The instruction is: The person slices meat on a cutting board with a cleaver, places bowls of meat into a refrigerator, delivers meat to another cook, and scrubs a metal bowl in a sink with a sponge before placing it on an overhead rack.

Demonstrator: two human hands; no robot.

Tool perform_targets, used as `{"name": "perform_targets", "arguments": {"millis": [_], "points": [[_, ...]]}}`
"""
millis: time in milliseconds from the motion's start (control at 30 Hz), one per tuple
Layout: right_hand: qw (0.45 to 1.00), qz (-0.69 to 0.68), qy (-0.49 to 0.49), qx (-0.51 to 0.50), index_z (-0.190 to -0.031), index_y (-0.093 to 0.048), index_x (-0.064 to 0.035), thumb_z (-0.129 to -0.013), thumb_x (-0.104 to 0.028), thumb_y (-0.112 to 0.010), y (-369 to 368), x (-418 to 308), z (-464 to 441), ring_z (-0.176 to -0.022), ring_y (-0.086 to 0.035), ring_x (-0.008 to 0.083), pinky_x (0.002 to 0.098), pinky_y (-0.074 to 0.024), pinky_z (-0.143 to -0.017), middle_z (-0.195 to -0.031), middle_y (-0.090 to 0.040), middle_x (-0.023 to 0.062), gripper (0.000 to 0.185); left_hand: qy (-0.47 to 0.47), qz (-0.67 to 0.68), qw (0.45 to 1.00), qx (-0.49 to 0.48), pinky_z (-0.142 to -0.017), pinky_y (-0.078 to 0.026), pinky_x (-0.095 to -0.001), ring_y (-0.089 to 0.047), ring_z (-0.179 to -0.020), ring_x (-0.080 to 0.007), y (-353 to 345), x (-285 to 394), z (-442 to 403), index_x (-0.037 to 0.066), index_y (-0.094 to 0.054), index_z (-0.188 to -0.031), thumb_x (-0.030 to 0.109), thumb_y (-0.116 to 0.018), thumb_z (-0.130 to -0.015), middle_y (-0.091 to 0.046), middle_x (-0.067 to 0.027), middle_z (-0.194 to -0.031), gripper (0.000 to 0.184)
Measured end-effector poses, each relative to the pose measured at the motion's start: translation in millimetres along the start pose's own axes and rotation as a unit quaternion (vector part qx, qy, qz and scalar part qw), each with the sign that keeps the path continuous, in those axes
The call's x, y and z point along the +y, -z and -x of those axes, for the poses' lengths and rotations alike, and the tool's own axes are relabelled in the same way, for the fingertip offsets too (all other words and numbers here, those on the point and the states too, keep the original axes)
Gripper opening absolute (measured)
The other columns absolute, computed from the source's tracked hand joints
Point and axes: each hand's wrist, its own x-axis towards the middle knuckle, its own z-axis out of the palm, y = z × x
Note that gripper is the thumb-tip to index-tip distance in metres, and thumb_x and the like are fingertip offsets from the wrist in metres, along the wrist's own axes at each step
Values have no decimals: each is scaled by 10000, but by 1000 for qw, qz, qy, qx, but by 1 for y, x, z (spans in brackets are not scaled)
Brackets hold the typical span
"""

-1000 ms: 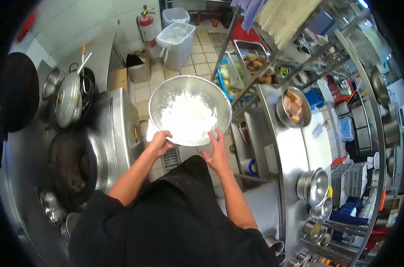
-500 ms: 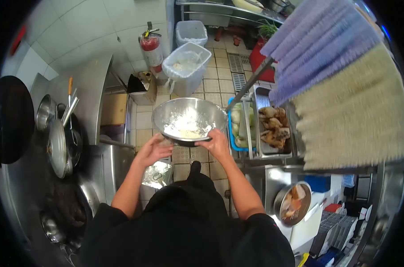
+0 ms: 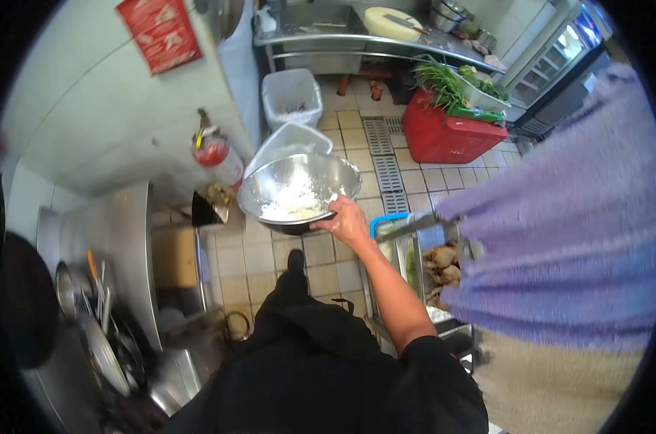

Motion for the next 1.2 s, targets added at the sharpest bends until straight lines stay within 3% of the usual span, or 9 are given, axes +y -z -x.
{"name": "perform_targets", "arguments": {"millis": [167, 433, 467, 567, 700, 833, 967, 1067, 1200], "points": [[997, 13, -79, 19, -844, -727, -13, -589, -454, -916, 1, 37, -100, -836, -641, 391, 458, -512, -737, -860, -645, 184, 543, -93, -104, 986, -95, -645, -499, -325, -638, -820, -190, -13, 149, -58, 102, -581, -1165, 255, -574, -978, -638, -74, -955, 242], [991, -31, -127, 20, -822, -716, 20, -610, -492, -893, -10, 101, -291, -856, -639, 388, 456, -496, -754, -861, -645, 205, 582, -231, 95, 967, -48, -623, -490, -290, -632, -758, -166, -58, 418, -68, 86, -541, -1297, 210, -575, -983, -642, -39, -853, 338], [992, -44, -113, 36, -810, -712, 25, -610, -490, -893, -18, 114, -314, -852, -637, 387, 453, -493, -750, -852, -642, 206, 582, -204, 107, 970, -82, -737, -526, -318, -652, -904, -192, -57, 418, -82, 91, -562, -1312, 218, -584, -983, -669, -52, -916, 354], [982, -135, -126, 32, -776, -693, 37, -606, -492, -897, -38, 152, -381, -821, -623, 383, 446, -487, -742, -815, -628, 199, 592, -178, -63, 982, 2, -769, -526, -336, -646, -933, -199, -86, 408, -80, 84, -567, -1309, 241, -587, -980, -666, -60, -953, 364], [935, -274, -224, 29, -750, -682, 40, -644, -466, -904, -97, 233, -460, -769, -644, 311, 393, -489, -724, -802, -656, 190, 563, -57, -46, 997, -8, -790, -519, -349, -637, -960, -211, -156, 428, -27, 82, -549, -1327, 277, -580, -979, -648, -69, -1001, 400], [722, -616, -316, -8, -920, -738, -14, -718, -395, -899, -116, 276, -521, -781, -643, 157, 304, -505, -719, -907, -729, 71, 460, 11, -33, 999, 6, -810, -513, -362, -629, -987, -224, -225, 485, 51, 80, -530, -1345, 313, -573, -978, -629, -78, -1048, 437], [631, -618, -462, -76, -1148, -676, -54, -789, -362, -856, -218, 397, -567, -951, -629, 119, 308, -508, -709, -989, -725, 36, 505, 41, -17, 999, 30, -831, -506, -375, -621, -1015, -236, -276, 552, 99, 77, -512, -1364, 349, -565, -977, -611, -87, -1095, 475], [578, -550, -602, 21, -1046, -680, -62, -772, -398, -868, -241, 422, -601, -873, -626, 120, 303, -514, -676, -916, -686, 38, 472, 47, -15, 998, 42, -846, -501, -384, -615, -1035, -245, -297, 593, 114, 76, -498, -1378, 376, -560, -977, -597, -94, -1131, 505], [651, -530, -530, -120, -987, -678, -86, -769, -429, -866, -263, 403, -589, -740, -601, 137, 298, -531, -663, -842, -627, 21, 447, 46, -5, 998, 43, -867, -495, -397, -606, -1062, -258, -313, 626, 116, 73, -479, -1396, 412, -552, -976, -579, -103, -1178, 545]]}}
